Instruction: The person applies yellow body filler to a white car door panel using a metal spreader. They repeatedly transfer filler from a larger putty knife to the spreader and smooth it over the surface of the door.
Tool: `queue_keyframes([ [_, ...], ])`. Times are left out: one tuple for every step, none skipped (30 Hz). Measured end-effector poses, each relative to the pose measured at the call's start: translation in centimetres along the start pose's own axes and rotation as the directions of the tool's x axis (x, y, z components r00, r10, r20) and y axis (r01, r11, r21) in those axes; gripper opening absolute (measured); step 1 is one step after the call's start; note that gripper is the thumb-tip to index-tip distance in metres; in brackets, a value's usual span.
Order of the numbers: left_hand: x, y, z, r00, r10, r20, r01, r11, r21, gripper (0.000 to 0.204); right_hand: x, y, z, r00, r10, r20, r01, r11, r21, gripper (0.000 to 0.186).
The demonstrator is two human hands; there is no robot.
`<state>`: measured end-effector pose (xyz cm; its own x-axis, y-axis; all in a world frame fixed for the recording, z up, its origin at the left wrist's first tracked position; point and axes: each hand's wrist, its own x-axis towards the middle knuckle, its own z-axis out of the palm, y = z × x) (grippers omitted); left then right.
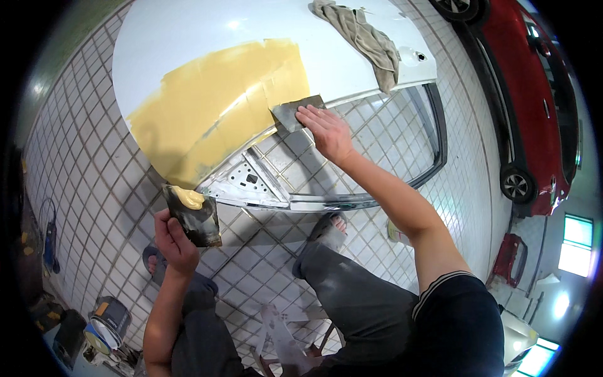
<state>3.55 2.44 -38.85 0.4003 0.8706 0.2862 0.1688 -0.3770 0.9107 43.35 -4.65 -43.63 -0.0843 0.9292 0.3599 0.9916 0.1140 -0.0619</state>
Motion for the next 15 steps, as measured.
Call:
queue_keyframes([
  [0.0, 0.0, 0.1, 1.000, -0.002, 0.001, 0.002, 1.000, -0.002, 0.021, -0.2, -0.1, 0.0, 1.000, -0.002, 0.009, 0.002, 1.000, -0.003, 0.040],
  [0.0, -0.1, 0.2, 1.000, -0.002, 0.000, 0.002, 1.000, -0.001, 0.021, -0.4, -0.1, -0.1, 1.000, 0.000, 0.008, 0.000, 1.000, 0.002, 0.040],
  [0.0, -0.1, 0.3, 1.000, 0.001, -0.001, -0.001, 1.000, 0.000, 0.021, -0.6, -0.2, -0.1, 1.000, 0.003, 0.007, -0.003, 1.000, 0.006, 0.040],
  [0.0, -0.1, 0.4, 1.000, 0.003, -0.002, -0.003, 1.000, 0.001, 0.021, -0.7, -0.2, -0.2, 1.000, 0.005, 0.006, -0.005, 1.000, 0.011, 0.040],
  [0.1, 0.1, 0.5, 1.000, 0.007, -0.004, -0.007, 1.000, 0.003, 0.021, -0.8, -0.2, -0.2, 1.000, 0.002, 0.008, -0.002, 1.000, 0.013, 0.040],
  [0.2, 0.2, 0.6, 1.000, 0.014, -0.006, -0.014, 1.000, 0.007, 0.021, -0.8, -0.2, -0.3, 1.000, -0.001, 0.009, 0.001, 1.000, 0.015, 0.040],
  [0.2, 0.2, 0.8, 1.000, 0.021, -0.008, -0.021, 1.000, 0.010, 0.021, -0.9, -0.3, -0.4, 1.000, -0.003, 0.011, 0.003, 1.000, 0.017, 0.040],
  [0.3, 0.2, 0.8, 0.999, 0.031, -0.013, -0.031, 0.999, 0.016, 0.021, -1.0, -0.3, -0.4, 1.000, -0.006, 0.012, 0.005, 1.000, 0.020, 0.040],
  [0.2, 0.2, 0.9, 0.999, 0.034, -0.010, -0.034, 0.999, 0.018, 0.021, -1.1, -0.3, -0.4, 1.000, -0.008, 0.014, 0.008, 1.000, 0.022, 0.040],
  [0.3, 0.2, 1.0, 0.999, 0.036, -0.008, -0.036, 0.999, 0.020, 0.021, -1.2, -0.3, -0.4, 1.000, -0.010, 0.016, 0.009, 1.000, 0.024, 0.039],
  [0.2, 0.1, 0.9, 1.000, 0.031, 0.000, -0.030, 0.999, 0.020, 0.021, -1.3, -0.2, -0.3, 1.000, -0.012, 0.021, 0.012, 1.000, 0.024, 0.039],
  [0.2, 0.1, 0.9, 1.000, 0.026, 0.005, -0.026, 1.000, 0.016, 0.021, -1.5, -0.1, -0.4, 1.000, -0.015, 0.026, 0.014, 1.000, 0.024, 0.039],
  [0.1, 0.0, 0.9, 1.000, 0.022, 0.010, -0.022, 1.000, 0.012, 0.021, -1.7, 0.1, -0.4, 0.999, -0.017, 0.032, 0.016, 1.000, 0.024, 0.039],
  [0.1, 0.0, 0.9, 1.000, 0.017, 0.011, -0.018, 1.000, 0.005, 0.021, -1.6, 0.1, -0.5, 0.999, -0.019, 0.034, 0.018, 0.999, 0.028, 0.038],
  [0.1, 0.0, 0.9, 1.000, 0.014, 0.011, -0.014, 1.000, -0.001, 0.020, -1.5, 0.1, -0.7, 0.999, -0.021, 0.035, 0.019, 0.999, 0.033, 0.038],
])
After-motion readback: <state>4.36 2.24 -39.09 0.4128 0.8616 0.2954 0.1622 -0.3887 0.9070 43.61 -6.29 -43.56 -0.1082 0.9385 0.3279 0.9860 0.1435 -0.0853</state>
